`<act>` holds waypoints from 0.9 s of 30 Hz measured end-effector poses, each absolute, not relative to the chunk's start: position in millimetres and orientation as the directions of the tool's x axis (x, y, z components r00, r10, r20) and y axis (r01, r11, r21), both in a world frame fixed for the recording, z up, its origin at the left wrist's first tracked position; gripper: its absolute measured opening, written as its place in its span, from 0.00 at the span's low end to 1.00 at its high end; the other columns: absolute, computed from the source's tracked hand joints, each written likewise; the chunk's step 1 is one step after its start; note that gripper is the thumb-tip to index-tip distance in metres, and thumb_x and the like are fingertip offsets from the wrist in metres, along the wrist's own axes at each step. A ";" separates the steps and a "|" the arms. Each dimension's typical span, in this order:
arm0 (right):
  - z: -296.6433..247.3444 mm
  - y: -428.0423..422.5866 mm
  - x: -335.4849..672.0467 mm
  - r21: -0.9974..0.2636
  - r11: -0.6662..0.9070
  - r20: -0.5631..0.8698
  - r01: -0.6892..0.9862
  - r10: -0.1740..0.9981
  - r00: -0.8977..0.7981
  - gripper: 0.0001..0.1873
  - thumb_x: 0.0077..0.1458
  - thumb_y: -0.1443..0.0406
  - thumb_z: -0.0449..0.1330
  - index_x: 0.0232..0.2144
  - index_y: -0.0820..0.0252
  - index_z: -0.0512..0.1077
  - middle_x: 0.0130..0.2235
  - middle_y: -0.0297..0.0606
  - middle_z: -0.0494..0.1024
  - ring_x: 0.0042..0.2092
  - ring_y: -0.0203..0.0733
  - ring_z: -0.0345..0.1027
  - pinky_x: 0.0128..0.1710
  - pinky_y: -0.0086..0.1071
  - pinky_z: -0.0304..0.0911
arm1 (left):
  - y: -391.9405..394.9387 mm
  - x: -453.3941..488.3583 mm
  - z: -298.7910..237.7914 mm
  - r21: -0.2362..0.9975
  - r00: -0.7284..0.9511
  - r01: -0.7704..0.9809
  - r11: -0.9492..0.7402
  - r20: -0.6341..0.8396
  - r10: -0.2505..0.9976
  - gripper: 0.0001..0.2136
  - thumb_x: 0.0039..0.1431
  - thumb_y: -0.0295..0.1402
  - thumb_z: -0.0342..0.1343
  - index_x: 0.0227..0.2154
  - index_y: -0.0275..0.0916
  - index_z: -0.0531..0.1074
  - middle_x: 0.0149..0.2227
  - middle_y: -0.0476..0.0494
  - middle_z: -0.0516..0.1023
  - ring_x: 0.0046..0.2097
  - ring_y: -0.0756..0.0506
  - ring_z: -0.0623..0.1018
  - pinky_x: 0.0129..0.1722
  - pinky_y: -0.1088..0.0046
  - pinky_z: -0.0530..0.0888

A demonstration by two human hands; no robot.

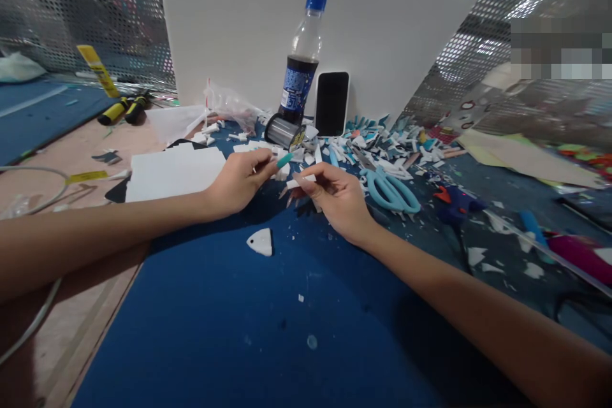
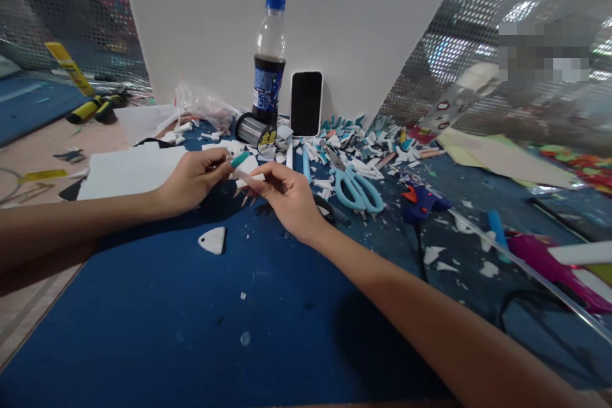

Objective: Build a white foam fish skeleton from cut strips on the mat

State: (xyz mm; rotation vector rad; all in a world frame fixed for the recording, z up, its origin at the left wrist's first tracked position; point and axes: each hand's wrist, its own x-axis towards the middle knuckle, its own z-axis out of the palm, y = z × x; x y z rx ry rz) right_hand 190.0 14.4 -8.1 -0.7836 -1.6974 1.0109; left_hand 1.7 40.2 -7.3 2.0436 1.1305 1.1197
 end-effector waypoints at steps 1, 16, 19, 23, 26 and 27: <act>-8.1 14.2 190.1 -0.898 0.437 0.402 0.050 0.861 -0.311 0.08 0.55 0.59 0.61 0.29 0.57 0.73 0.27 0.31 0.76 0.29 0.33 0.72 0.32 0.28 0.68 | 40.3 1.5 -7.2 0.746 0.297 0.443 -0.498 0.402 0.866 0.16 0.59 0.33 0.51 0.17 0.37 0.57 0.17 0.55 0.55 0.22 0.54 0.55 0.22 0.76 0.52; -1.8 8.7 184.4 -0.997 0.078 0.079 -0.014 0.983 -0.166 0.25 0.54 0.48 0.58 0.16 0.60 0.66 0.16 0.32 0.70 0.14 0.28 0.59 0.12 0.24 0.51 | 39.0 -3.5 -11.5 0.525 0.460 0.462 -0.715 0.547 0.699 0.25 0.66 0.47 0.38 0.58 0.36 0.60 0.50 0.36 0.66 0.52 0.42 0.67 0.52 0.63 0.66; -0.9 6.0 182.4 -0.995 0.099 0.101 -0.022 0.964 -0.248 0.25 0.52 0.48 0.59 0.16 0.59 0.64 0.14 0.29 0.68 0.13 0.27 0.56 0.11 0.24 0.48 | 40.0 -5.6 -10.5 0.485 0.615 0.331 -0.809 0.540 0.575 0.27 0.65 0.47 0.41 0.62 0.39 0.55 0.58 0.34 0.62 0.59 0.41 0.62 0.59 0.60 0.61; 1.6 1.9 180.7 -0.991 0.126 0.130 -0.033 0.929 -0.346 0.25 0.54 0.49 0.58 0.16 0.59 0.63 0.12 0.26 0.65 0.12 0.25 0.52 0.11 0.23 0.46 | 40.6 -5.1 -7.9 0.483 0.720 0.166 -0.860 0.536 0.440 0.26 0.65 0.47 0.40 0.62 0.43 0.54 0.59 0.36 0.63 0.61 0.41 0.61 0.61 0.59 0.59; 2.1 -0.8 179.6 -0.993 0.098 0.113 -0.060 0.927 -0.358 0.25 0.52 0.49 0.59 0.16 0.59 0.63 0.12 0.26 0.64 0.12 0.25 0.53 0.11 0.23 0.46 | 41.4 -3.1 -7.2 0.485 0.728 0.063 -0.872 0.575 0.372 0.25 0.64 0.47 0.43 0.61 0.44 0.59 0.54 0.36 0.69 0.58 0.41 0.65 0.59 0.59 0.61; 1.8 -1.7 179.1 -0.995 0.082 0.099 -0.062 0.927 -0.362 0.25 0.51 0.48 0.60 0.16 0.59 0.64 0.12 0.26 0.64 0.12 0.25 0.53 0.11 0.23 0.46 | 41.5 -2.6 -7.1 0.496 0.725 0.050 -0.867 0.579 0.372 0.25 0.63 0.48 0.44 0.60 0.45 0.60 0.54 0.36 0.70 0.58 0.41 0.66 0.59 0.58 0.62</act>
